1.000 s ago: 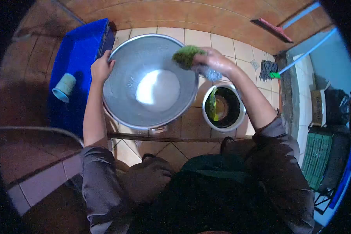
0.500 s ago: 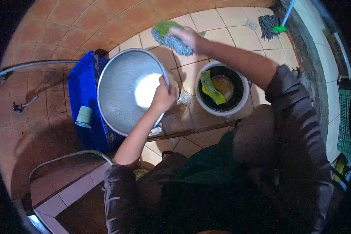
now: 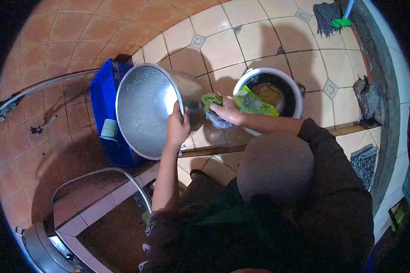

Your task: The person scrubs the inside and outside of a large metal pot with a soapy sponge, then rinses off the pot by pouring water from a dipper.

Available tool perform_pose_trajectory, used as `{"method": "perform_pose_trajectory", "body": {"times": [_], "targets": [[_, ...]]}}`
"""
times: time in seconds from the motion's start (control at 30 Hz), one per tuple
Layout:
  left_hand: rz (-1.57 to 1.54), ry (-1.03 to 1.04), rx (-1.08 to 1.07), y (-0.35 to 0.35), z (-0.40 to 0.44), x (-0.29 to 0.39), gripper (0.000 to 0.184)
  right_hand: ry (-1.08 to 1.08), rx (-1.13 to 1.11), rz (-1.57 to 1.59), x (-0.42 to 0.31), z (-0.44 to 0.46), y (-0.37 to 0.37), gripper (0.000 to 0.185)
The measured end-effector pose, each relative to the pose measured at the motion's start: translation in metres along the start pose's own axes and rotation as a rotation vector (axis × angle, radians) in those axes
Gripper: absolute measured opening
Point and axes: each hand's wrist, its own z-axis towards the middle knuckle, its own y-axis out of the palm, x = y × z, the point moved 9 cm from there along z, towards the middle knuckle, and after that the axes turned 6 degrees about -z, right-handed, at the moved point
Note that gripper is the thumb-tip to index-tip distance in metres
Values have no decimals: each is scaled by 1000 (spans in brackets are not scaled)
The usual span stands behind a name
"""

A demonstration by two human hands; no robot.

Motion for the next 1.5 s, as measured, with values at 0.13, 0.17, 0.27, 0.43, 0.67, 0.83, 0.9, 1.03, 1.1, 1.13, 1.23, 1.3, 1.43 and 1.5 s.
{"method": "perform_pose_trajectory", "body": {"times": [0.13,0.17,0.27,0.43,0.67,0.83,0.9,1.03,1.1,1.13,1.23,1.3,1.43,1.5], "targets": [[-14,-8,-45,0,-13,-2,27,129,113,-184,34,-13,-47,56],[-56,-44,-65,-1,-15,-7,26,169,181,-252,55,-2,-59,54],[-172,-120,-113,4,-9,-28,26,52,186,96,45,14,-80,47],[-66,-27,214,2,30,27,44,-493,428,278,-95,12,-42,43],[143,-95,199,13,17,29,37,-26,384,289,17,121,3,43],[174,20,156,43,-13,27,35,-631,509,387,-112,54,-37,45],[104,-49,92,38,-28,15,35,-473,492,242,-93,76,-25,46],[94,39,11,12,-51,-11,37,-99,332,160,-35,95,-6,53],[-3,-40,56,-5,-40,-10,39,-297,367,207,-72,52,-1,52],[9,-23,118,-10,-28,0,38,-423,387,180,-89,34,3,52],[162,19,164,-10,-12,23,39,-535,479,247,-119,39,3,43],[146,-35,93,-3,-25,14,41,-429,375,148,-109,96,-5,35],[-56,-84,74,-4,-32,12,63,-619,433,50,-140,40,-8,29],[77,16,112,-16,-16,27,73,-687,439,-16,-141,7,4,37]]}}
